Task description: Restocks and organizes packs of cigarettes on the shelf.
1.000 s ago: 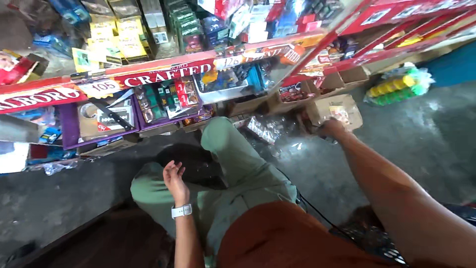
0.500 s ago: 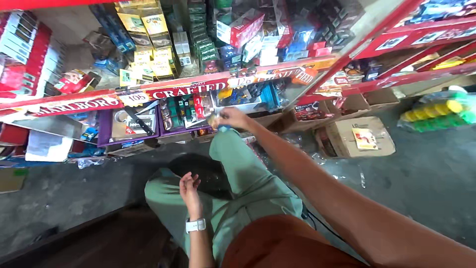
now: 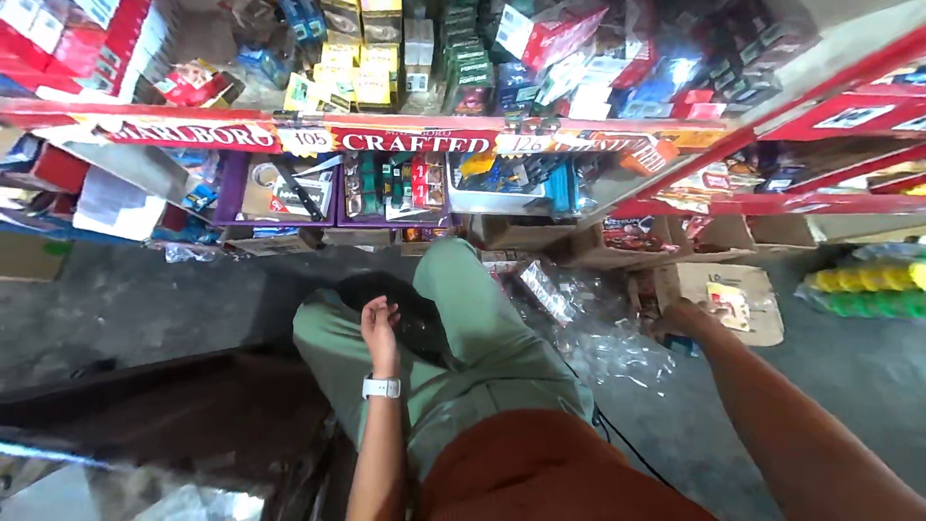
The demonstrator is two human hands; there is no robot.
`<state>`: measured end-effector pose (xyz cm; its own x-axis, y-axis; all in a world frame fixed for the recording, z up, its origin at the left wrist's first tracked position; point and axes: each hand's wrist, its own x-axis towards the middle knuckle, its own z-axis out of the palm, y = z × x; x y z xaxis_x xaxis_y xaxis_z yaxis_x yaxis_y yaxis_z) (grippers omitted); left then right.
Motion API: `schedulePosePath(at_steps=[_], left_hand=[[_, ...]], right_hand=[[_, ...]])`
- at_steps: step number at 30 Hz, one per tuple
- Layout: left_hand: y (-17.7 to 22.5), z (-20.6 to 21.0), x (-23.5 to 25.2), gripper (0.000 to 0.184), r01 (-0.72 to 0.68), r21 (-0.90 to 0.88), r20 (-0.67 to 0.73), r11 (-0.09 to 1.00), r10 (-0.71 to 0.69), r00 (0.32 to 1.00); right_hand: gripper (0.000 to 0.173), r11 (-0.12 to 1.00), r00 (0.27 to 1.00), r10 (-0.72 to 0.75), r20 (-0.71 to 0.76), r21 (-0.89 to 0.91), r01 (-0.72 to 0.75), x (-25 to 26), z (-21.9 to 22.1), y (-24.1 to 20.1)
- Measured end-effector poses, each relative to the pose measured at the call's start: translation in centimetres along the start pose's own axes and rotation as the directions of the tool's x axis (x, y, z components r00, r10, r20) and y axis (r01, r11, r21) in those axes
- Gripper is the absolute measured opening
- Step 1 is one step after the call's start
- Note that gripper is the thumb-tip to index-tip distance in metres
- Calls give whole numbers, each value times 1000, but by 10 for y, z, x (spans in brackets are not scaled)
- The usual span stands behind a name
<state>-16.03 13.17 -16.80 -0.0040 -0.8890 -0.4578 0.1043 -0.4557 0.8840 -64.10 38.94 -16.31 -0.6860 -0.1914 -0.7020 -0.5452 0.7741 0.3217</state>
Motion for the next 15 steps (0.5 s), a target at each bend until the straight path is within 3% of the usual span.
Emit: schedulePosePath(at_steps=[3, 7, 12, 15], left_hand=[[-1, 3, -1, 31, 19, -18, -2, 1000, -19, 1000], [0, 1, -5, 33, 17, -10, -5, 1000, -17, 1000], [-4, -9, -2, 34, 11, -41, -59, 999, -13, 998], [-6, -11, 1, 33, 18, -102, -105, 995, -29, 994]], right_hand=[[56, 921, 933, -255, -253, 229, 314, -18, -27, -64], [49, 636, 815, -342, -468, 523, 568, -60, -80, -190], [40, 273, 731, -478, -487, 708, 651, -96, -110, -316], [43, 60, 774, -533, -343, 897, 438, -100, -114, -376]])
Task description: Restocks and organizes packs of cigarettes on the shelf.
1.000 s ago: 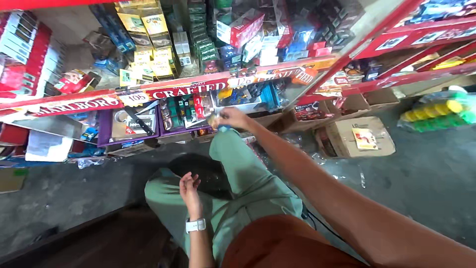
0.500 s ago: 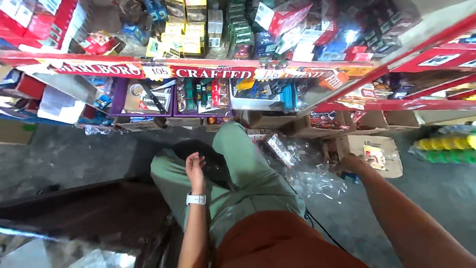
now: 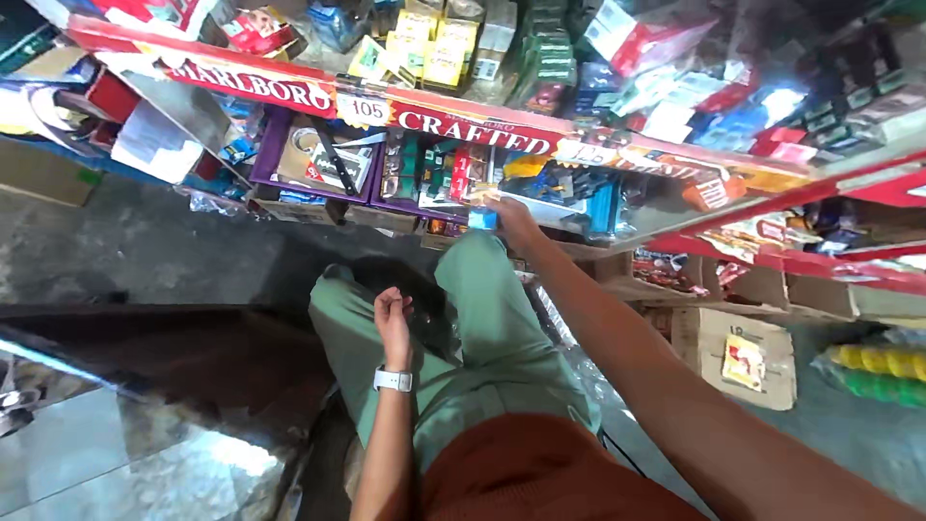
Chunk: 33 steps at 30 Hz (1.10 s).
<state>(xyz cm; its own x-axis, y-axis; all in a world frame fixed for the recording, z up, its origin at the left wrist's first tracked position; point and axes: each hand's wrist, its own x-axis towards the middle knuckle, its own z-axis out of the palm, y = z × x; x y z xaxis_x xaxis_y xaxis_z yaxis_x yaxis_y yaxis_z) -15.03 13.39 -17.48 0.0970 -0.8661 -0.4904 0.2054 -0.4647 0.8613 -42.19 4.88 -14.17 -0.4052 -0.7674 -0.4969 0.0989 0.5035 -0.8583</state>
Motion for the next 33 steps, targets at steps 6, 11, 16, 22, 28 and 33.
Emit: schedulePosePath(at_steps=[6, 11, 16, 22, 28, 33], left_hand=[[-1, -9, 16, 36, 18, -21, -99, 1000, -20, 995], [-1, -22, 36, 43, -49, 68, -136, 996, 58, 989], [13, -20, 58, 33, -49, 26, -155, 998, 53, 987], [14, -15, 78, 38, -14, -53, -95, 998, 9, 995], [0, -17, 86, 47, 54, 39, -24, 998, -53, 998], [-7, -15, 81, 45, 24, 167, 22, 986, -28, 999]], right_hand=[[47, 894, 985, 162, -52, 430, -125, 59, 64, -32], [56, 904, 984, 4, -179, 422, 73, 102, 93, -63], [45, 892, 972, -46, -233, 428, 144, 127, 115, -76], [43, 941, 969, -27, -245, 320, 107, 119, 136, -85], [42, 995, 967, -65, -245, 63, 82, 93, 146, -64], [41, 988, 980, -147, -131, -61, 140, 69, 129, -18]])
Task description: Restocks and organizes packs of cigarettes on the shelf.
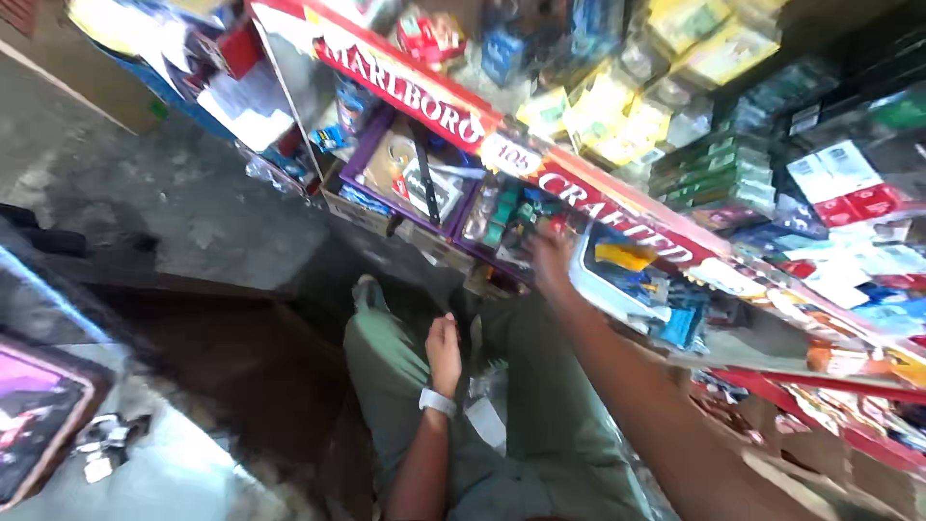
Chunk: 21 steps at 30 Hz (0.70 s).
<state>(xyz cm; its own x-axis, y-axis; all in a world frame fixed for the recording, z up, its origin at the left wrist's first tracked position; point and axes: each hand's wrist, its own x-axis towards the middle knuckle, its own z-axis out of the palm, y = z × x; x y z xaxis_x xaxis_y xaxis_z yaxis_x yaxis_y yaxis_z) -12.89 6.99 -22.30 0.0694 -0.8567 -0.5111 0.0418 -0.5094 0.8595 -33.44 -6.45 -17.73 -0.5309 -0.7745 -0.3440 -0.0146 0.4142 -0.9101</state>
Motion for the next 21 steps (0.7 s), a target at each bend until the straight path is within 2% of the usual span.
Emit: schedulePosePath(at_steps=[4, 6, 10, 13, 15, 18, 21], left_hand=[[-4, 4, 0, 39, -35, 118, 45, 992, 29, 999], [-7, 4, 1, 48, -32, 198, 60, 980, 20, 998], [-12, 3, 2, 59, -47, 289, 71, 956, 28, 997], [-13, 2, 2, 58, -35, 314, 69, 949, 14, 998], [-14, 2, 2, 56, -27, 304, 71, 952, 5, 997], [-14, 1, 1, 51, -22, 320, 95, 947, -8, 995], [-15, 2, 1, 50, -17, 351, 121, 936, -28, 992]], right_hand=[[35, 974, 1000, -21, -11, -224, 18, -21, 4, -2], [41, 963, 1000, -21, -21, -269, 15, -34, 9, -9], [35, 979, 999, -34, 29, -199, 39, -41, 19, -13], [34, 992, 994, -55, 92, -105, 65, -44, 26, -14], [36, 990, 985, -69, 156, -115, 88, -50, 28, -15], [37, 968, 946, -128, 298, -171, 185, -63, 33, -23], [45, 900, 848, -288, 444, -177, 398, -79, 48, -56]])
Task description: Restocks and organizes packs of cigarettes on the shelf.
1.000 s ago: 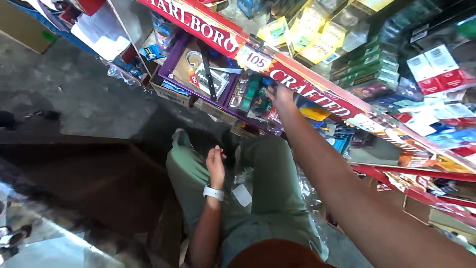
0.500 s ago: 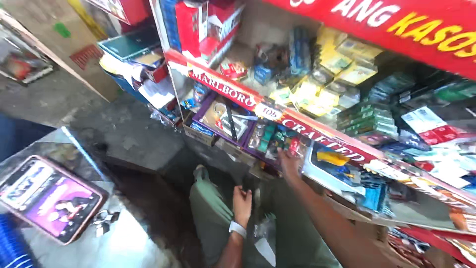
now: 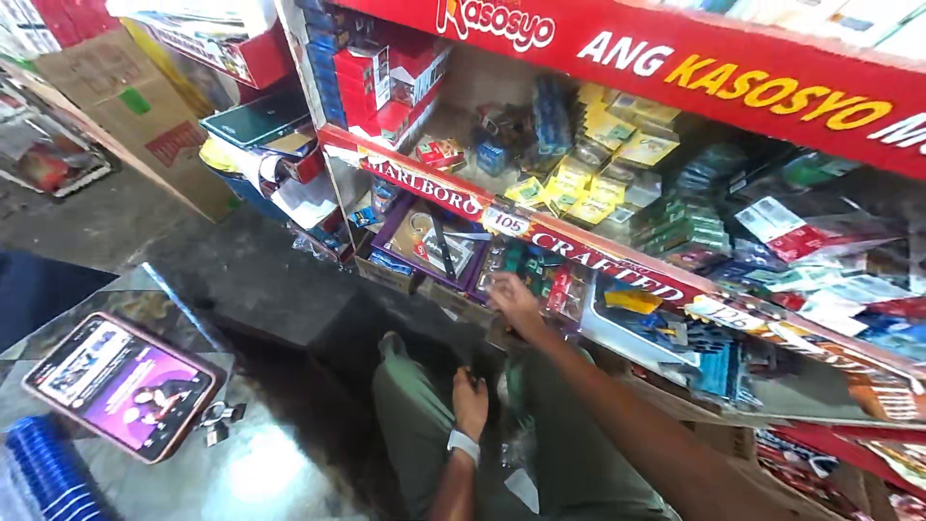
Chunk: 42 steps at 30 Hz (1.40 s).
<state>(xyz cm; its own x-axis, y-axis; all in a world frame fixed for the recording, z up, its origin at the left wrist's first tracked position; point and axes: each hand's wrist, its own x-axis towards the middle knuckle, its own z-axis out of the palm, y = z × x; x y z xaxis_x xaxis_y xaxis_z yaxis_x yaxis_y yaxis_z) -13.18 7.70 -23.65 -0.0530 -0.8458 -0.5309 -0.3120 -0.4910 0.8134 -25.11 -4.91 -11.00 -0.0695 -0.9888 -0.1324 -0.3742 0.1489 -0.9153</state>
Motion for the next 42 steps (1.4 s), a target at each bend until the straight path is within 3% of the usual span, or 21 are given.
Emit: schedulePosePath(at_steps=[4, 8, 12, 14, 16, 19, 21, 23, 26, 29, 33, 35, 39, 42], left_hand=[[-2, 2, 2, 49, -2, 32, 36, 999, 1, 999], [0, 2, 2, 48, -2, 25, 51, 1000, 1, 999], [11, -2, 0, 46, -6, -43, 81, 999, 10, 997], [16, -4, -2, 46, -30, -65, 80, 997, 35, 996], [16, -5, -4, 45, -34, -89, 64, 995, 40, 997], [15, -5, -3, 43, -25, -127, 25, 992, 29, 999], [14, -6, -3, 42, -2, -123, 25, 992, 5, 1000], [13, -8, -3, 41, 4, -122, 25, 993, -1, 1000], [10, -6, -1, 39, -4, -105, 30, 994, 7, 1000], [7, -5, -1, 38, -21, -55, 52, 998, 24, 998], [1, -2, -3, 37, -69, 16, 83, 998, 67, 994], [-3, -1, -6, 38, -75, 58, 112, 995, 68, 991], [-6, 1, -9, 37, -87, 147, 160, 985, 63, 985], [-9, 2, -7, 36, -88, 211, 167, 974, 53, 985]], right_hand=[[47, 937, 959, -270, 90, -203, 283, 48, -2, -75], [50, 733, 904, -403, 143, -542, 412, 147, -9, -147], [93, 444, 893, -269, 361, -777, 447, 242, -5, -172], [104, 345, 896, -150, 417, -828, 443, 266, 1, -181], [104, 311, 897, -46, 439, -847, 431, 282, 10, -184], [76, 293, 890, -2, 455, -851, 435, 297, 15, -180], [71, 364, 910, -4, 415, -847, 388, 299, 7, -173], [77, 531, 942, -67, 329, -788, 313, 283, -9, -173], [80, 781, 947, -317, 48, -553, 289, 225, -32, -177], [83, 874, 895, -421, -150, -331, 355, 126, -55, -162], [89, 940, 943, -303, -137, -204, 273, 12, -90, -99], [86, 973, 939, -212, -270, -148, 177, -18, -114, -66], [86, 998, 768, 0, -641, 46, 38, -40, -169, -36], [77, 977, 719, 34, -694, 174, 122, -41, -186, -39]])
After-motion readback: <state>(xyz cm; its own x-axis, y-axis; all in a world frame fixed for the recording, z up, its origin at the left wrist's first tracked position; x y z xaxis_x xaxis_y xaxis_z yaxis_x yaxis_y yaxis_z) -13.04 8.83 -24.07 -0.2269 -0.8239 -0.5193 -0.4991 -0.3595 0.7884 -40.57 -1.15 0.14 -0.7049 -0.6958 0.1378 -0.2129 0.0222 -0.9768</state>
